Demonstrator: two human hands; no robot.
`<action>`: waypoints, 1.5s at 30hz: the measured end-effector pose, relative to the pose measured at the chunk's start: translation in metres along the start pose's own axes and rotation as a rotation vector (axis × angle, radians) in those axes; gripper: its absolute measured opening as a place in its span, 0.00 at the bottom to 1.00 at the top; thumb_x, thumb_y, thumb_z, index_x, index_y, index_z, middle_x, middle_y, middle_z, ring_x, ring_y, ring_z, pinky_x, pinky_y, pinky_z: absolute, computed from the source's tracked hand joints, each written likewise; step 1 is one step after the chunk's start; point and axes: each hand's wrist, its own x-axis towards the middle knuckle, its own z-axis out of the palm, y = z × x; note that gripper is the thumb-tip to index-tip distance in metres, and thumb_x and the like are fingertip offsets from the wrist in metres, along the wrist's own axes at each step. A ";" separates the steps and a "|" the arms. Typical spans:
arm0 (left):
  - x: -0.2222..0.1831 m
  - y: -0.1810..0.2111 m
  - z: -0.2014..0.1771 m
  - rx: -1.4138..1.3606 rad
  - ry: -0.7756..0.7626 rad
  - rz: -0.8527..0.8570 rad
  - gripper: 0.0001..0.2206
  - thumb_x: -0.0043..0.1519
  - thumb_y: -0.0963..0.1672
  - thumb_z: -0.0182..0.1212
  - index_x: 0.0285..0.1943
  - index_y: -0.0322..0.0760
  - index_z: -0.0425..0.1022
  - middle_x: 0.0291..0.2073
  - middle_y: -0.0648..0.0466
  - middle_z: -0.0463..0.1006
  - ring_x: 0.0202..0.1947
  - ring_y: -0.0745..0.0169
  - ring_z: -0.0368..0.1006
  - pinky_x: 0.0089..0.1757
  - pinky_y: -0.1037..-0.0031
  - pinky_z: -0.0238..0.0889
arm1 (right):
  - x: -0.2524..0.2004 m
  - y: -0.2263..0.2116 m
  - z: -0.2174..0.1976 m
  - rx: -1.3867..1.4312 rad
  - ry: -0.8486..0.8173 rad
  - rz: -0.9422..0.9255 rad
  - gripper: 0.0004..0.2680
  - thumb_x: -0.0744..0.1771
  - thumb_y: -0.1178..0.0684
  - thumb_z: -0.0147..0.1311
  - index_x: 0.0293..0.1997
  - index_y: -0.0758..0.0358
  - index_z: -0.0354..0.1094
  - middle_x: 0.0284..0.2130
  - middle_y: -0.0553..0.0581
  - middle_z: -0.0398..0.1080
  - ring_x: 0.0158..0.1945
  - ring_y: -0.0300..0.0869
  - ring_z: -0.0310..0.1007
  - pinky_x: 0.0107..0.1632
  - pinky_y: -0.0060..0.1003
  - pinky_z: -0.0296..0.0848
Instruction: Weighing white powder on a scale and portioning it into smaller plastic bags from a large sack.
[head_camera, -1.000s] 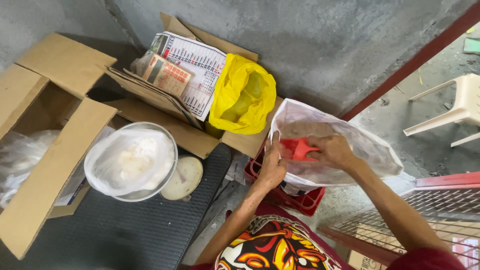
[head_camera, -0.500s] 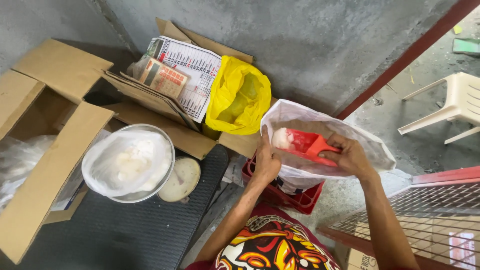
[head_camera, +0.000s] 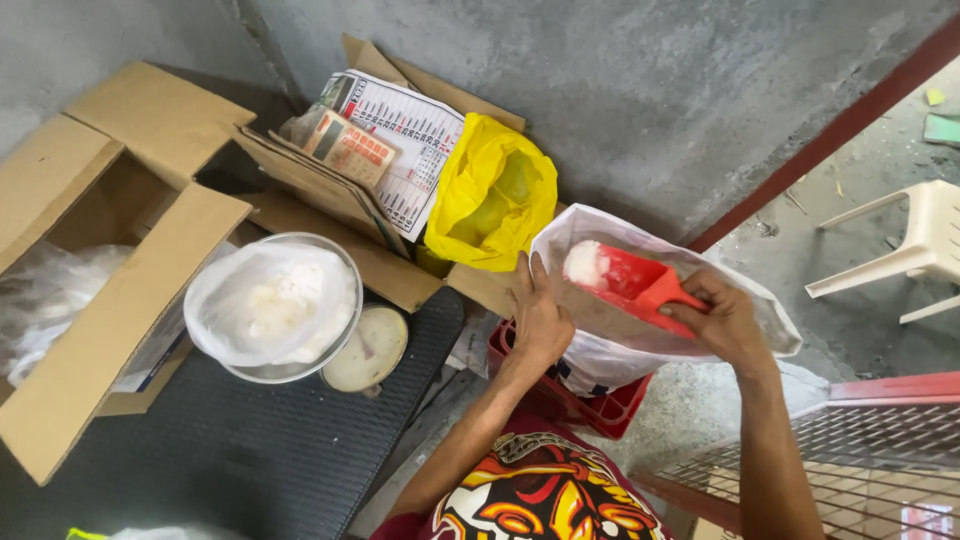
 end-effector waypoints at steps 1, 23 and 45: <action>-0.001 0.002 -0.004 0.001 0.007 -0.003 0.40 0.53 0.36 0.56 0.75 0.19 0.40 0.74 0.24 0.41 0.74 0.24 0.41 0.65 0.42 0.33 | 0.000 -0.001 -0.002 0.001 -0.005 -0.005 0.09 0.60 0.60 0.69 0.35 0.64 0.69 0.28 0.45 0.69 0.34 0.30 0.65 0.38 0.28 0.67; -0.025 -0.006 -0.092 -0.399 0.493 0.045 0.29 0.62 0.37 0.50 0.75 0.21 0.52 0.73 0.30 0.57 0.75 0.33 0.53 0.70 0.58 0.46 | 0.068 -0.121 0.046 0.157 -0.134 -0.191 0.07 0.63 0.65 0.65 0.41 0.69 0.70 0.32 0.51 0.73 0.36 0.31 0.71 0.38 0.27 0.70; -0.073 -0.161 -0.284 -0.225 0.911 -0.334 0.19 0.62 0.45 0.62 0.57 0.24 0.77 0.38 0.47 0.80 0.40 0.56 0.79 0.44 0.66 0.70 | 0.127 -0.346 0.270 -0.681 -0.462 -1.152 0.09 0.63 0.46 0.61 0.43 0.53 0.72 0.24 0.56 0.75 0.29 0.53 0.77 0.30 0.50 0.71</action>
